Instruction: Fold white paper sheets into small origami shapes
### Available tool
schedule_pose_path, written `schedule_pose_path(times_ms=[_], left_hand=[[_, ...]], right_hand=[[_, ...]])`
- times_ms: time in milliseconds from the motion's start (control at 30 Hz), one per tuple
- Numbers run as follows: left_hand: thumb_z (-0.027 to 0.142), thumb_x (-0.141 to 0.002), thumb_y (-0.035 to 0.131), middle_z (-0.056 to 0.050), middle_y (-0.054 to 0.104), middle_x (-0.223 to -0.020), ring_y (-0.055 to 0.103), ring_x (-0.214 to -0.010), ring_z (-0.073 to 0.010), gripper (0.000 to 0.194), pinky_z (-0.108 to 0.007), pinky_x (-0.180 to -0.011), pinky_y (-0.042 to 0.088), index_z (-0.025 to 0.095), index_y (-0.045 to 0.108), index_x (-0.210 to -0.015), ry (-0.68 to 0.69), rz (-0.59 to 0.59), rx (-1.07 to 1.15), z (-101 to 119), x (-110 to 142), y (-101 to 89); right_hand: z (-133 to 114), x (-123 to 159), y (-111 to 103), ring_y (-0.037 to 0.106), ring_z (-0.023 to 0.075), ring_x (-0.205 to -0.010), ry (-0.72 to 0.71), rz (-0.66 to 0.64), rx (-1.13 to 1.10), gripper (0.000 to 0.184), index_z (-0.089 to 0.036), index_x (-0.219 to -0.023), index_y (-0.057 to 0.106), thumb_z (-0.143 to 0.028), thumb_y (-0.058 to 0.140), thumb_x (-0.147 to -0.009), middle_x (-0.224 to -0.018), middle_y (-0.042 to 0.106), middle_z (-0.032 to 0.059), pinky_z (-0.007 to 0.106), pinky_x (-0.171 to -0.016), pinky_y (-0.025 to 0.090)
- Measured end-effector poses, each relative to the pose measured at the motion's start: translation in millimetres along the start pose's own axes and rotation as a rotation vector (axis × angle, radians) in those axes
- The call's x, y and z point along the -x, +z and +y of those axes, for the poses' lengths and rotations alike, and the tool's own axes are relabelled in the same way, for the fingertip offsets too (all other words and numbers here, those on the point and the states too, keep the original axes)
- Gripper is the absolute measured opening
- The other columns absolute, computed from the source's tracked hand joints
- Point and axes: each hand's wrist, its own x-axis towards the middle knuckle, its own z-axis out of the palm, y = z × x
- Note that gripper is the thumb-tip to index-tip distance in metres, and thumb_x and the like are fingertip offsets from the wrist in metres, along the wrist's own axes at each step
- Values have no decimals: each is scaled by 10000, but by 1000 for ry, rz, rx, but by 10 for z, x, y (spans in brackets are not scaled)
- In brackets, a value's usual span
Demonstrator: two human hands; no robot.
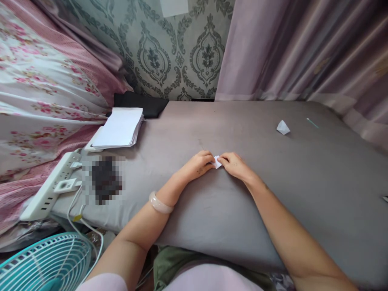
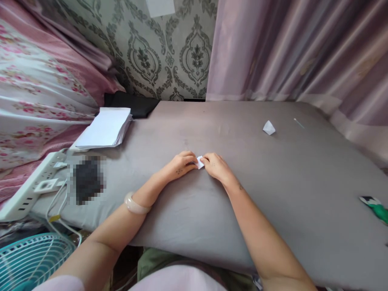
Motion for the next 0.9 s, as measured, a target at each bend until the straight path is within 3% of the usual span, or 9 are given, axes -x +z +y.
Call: schedule_pose_path(times_ms=[167,267,333,500,900], left_hand=[[305,-867,555,-90,624,-891,563,-885,-203,184,-322,-861,421,192,688,-811,33,-33,15,-31,-9,15],[295,-852,573,-84,634,-889,576,-875,-195,165,-308,-850,429,192,695,-813,10,-31,-5,-18,-13,16],[285,-831,602,-78,639,-888,583,-838,-184,138,-295,-819,437,191,703,-830,-10,-15,0,-11,-12,13],[237,-785,652,-64,636,-847,567,-719,-154,105,-267,-722,429,180,716,-846,-39,18,-20,-12,-4,9],[300,-863,577,-86,637,-862,598,-793,-179,198,-283,-783,427,177,731,-842,-9,9,-17,-46,9,32]], right_hand=[[19,72,54,586,196,-802,-33,232,115,137,-203,-896,642,-302,594,-816,-910,624,82,300,-716,421],[26,124,56,592,188,-831,-127,177,123,128,-210,-901,644,-247,526,-868,-901,627,68,299,-763,435],[25,186,53,593,193,-875,-175,132,165,218,-211,-912,661,-197,444,-902,-924,633,77,304,-795,434],[35,388,104,579,215,-981,-233,156,200,342,-193,-1078,663,-125,389,-885,-1035,619,109,326,-878,439],[-44,434,170,598,225,-955,-163,252,159,247,-159,-997,680,-183,473,-865,-1010,651,115,349,-884,451]])
